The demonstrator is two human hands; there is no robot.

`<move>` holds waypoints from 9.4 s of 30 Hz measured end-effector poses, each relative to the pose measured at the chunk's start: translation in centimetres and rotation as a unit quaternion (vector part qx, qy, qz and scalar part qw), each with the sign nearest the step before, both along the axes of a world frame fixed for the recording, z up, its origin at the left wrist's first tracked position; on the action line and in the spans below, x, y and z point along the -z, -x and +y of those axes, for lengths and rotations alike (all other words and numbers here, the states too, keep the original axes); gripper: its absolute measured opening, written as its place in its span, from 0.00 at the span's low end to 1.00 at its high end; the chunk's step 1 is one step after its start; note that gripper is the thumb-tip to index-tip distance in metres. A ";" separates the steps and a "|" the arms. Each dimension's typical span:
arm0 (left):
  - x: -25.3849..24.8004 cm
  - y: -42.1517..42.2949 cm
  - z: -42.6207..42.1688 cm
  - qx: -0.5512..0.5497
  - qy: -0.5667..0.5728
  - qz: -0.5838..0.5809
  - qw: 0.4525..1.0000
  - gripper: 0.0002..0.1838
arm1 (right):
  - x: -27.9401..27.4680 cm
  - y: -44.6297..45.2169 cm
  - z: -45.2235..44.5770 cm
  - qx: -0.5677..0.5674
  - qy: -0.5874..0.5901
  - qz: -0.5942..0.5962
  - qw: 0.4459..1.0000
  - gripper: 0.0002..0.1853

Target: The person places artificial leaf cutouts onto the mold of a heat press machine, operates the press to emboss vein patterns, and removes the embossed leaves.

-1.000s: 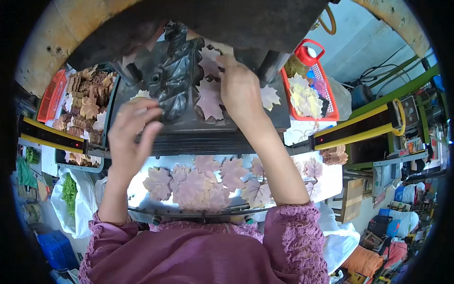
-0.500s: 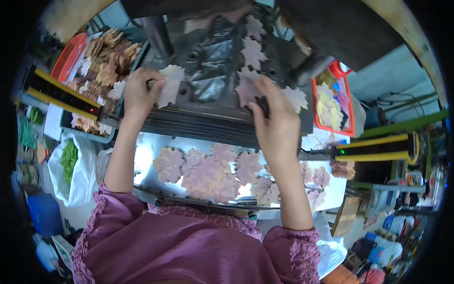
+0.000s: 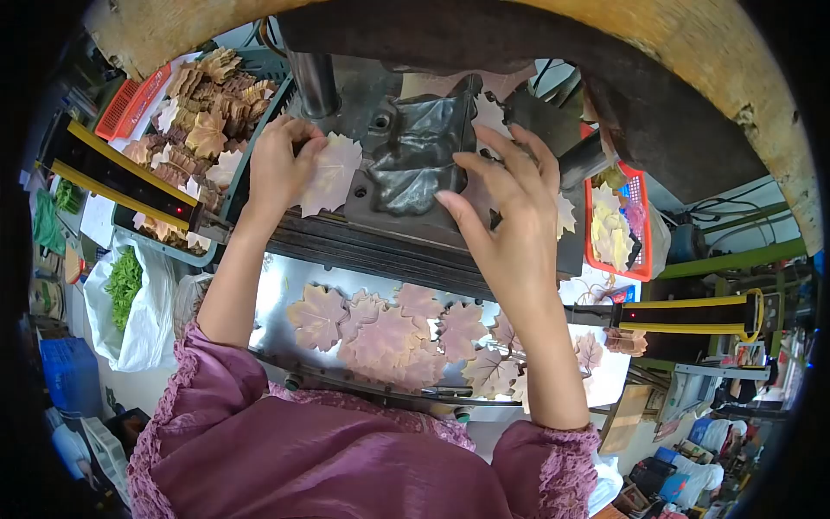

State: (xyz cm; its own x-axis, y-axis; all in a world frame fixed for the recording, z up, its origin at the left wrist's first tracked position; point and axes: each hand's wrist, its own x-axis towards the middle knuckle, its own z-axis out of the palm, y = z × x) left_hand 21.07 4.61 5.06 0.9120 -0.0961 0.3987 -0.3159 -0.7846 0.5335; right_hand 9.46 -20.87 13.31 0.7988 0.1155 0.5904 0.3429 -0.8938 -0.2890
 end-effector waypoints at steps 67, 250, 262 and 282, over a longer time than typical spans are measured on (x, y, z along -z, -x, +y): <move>-3.2 1.4 -2.7 0.266 0.452 0.129 0.841 0.03 | 1.4 -25.7 -7.9 -0.019 0.043 0.162 0.986 0.18; 6.7 23.7 -21.3 0.387 -0.050 -0.032 0.920 0.11 | 12.3 28.6 -21.3 0.270 -0.112 0.161 0.943 0.19; 3.2 26.0 -1.4 0.249 0.046 0.160 0.954 0.07 | 12.9 29.0 -17.7 0.235 0.068 0.214 0.946 0.23; 4.2 19.9 -2.4 0.216 0.123 0.143 0.958 0.08 | 11.3 14.5 1.1 -0.021 -0.355 0.279 0.892 0.14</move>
